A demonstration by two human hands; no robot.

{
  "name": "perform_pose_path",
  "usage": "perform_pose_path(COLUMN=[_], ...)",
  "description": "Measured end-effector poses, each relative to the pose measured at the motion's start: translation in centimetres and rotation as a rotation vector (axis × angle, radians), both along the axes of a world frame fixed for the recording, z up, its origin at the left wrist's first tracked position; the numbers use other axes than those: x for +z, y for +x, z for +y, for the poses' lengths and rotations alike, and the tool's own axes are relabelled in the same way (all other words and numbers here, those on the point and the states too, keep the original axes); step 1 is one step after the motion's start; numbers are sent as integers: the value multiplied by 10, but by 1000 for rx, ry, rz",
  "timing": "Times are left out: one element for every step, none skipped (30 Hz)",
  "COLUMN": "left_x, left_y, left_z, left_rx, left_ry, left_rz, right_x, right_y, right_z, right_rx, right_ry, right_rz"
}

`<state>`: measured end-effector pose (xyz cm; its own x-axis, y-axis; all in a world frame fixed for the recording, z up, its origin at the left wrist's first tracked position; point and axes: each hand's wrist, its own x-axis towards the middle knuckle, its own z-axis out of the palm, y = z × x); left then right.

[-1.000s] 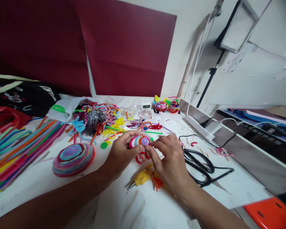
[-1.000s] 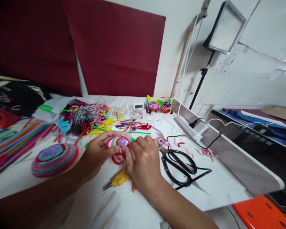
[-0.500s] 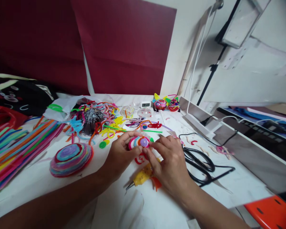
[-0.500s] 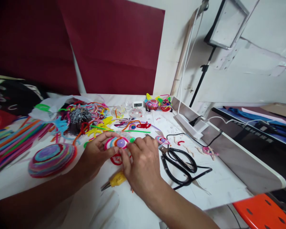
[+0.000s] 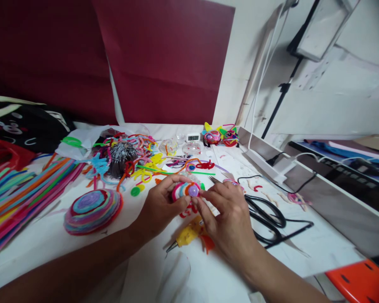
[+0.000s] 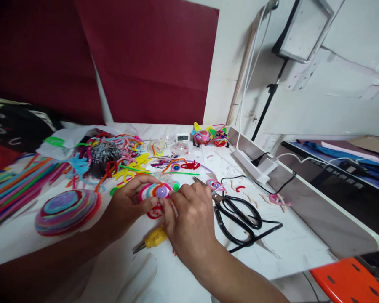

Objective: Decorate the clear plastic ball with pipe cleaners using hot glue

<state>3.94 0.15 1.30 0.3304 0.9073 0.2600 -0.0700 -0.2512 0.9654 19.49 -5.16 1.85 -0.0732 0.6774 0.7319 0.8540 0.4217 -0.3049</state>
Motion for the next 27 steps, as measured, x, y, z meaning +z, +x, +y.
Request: perform_pose_path(left_x=[0, 0, 0, 0, 0, 0, 0, 0, 0, 0, 0, 0, -1, -2, -2, -3, -3, -3, -2, -2, -1, 0, 0, 1, 1, 2, 2], left_y=[0, -1, -1, -1, -1, -1, -1, -1, 0, 0, 1, 1, 1, 1, 1, 1, 1, 1, 1, 0, 0, 0, 0, 0, -1, -1, -1], left_z=[0, 0, 0, 0, -1, -1, -1, -2, -2, -2, -2, -2, -2, -1, -1, -1, -1, -2, -2, -2, -3, -3, -3, -3, -4, -4, -4], left_rx=[-4, -8, -10, -13, -12, -13, -12, -11, -13, -13, -16, -19, -22, -26, -29, -30, -28, -23, -20, -15, -9, -4, 4, 12, 23, 33, 45], left_ry=[12, 24, 34, 42, 47, 49, 47, 43, 38, 30, 21, 14, 9, 6, 8, 12, 17, 23, 28, 33, 36, 39, 45, 54, 65, 78, 90], left_rz=[6, 11, 13, 15, 13, 12, 8, 3, -5, -17, -31, -49, -63, -70, -71, -66, -58, -51, -45, -41, -34, -23, -12, 0, 12, 21, 29], right_x=[0, -1, -1, -2, -2, -3, -3, -3, -4, -4, -4, -5, -5, -6, -6, -6, -7, -7, -7, -7, -7, -7, -7, -6, -6, -6, -6], right_y=[0, 0, 0, 0, 0, 0, -1, -1, -1, -1, -1, -1, -2, -2, -2, -2, -2, -1, -1, -2, -2, -2, -2, -2, -2, -2, -2], right_z=[0, 0, 0, 0, 0, 0, -1, -1, -1, -1, 0, 0, 0, 0, 0, 0, 0, -1, -1, -1, -1, -2, -2, -2, -2, -2, -2], right_rx=[1, 3, 4, 6, 9, 11, 14, 16, 20, 25, 31, 38, 45, 51, 55, 59, 61, 62, 62, 63, 64, 66, 70, 76, 81, 85, 90], right_ry=[7, 12, 16, 19, 23, 27, 32, 37, 42, 46, 50, 53, 55, 56, 56, 54, 53, 53, 53, 52, 51, 54, 57, 62, 68, 75, 81], right_rz=[0, 0, 1, 2, 6, 10, 16, 20, 26, 31, 36, 41, 47, 54, 61, 68, 74, 80, 85, 89, 94, 98, 103, 107, 112, 117, 120])
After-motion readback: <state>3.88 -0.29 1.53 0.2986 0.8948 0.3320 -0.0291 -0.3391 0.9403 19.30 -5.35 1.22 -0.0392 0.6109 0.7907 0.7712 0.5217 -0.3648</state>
